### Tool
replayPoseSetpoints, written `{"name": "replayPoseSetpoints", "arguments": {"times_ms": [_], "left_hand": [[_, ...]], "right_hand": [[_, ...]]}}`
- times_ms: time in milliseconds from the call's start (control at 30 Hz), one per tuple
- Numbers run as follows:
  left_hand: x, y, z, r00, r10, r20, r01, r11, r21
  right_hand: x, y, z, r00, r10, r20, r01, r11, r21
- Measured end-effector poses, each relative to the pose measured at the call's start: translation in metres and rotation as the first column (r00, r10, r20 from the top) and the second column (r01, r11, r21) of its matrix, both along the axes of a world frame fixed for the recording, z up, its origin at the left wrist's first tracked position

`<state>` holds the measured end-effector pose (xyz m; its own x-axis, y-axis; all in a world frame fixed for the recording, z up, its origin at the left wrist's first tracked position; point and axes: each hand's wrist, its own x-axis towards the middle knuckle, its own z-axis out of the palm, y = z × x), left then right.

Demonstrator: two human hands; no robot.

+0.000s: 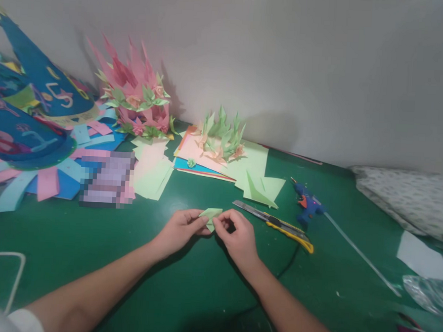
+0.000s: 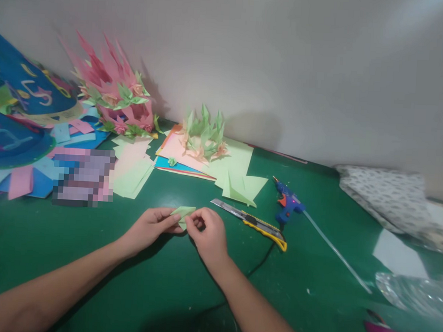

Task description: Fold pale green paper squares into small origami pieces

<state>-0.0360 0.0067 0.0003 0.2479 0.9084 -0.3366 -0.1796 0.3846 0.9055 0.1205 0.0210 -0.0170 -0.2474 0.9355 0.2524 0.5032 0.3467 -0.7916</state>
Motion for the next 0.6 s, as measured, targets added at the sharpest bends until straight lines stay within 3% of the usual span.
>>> {"name": "replayPoseSetpoints", "arguments": {"times_ms": [367,600], "left_hand": [[-0.0039,-0.0012,-0.0094,0.997,-0.024,-0.072,0.028,0.997,0.067],[-0.0003,-0.0014,-0.0025,0.994,0.039,-0.098,-0.039,0.999,-0.002]], "right_hand": [[-0.0011,-0.0006,-0.0006,1.0,-0.006,-0.009,0.006,1.0,-0.017],[-0.0029,-0.002,0.0003,0.997,0.008,-0.08,-0.012,0.998,-0.055]]}}
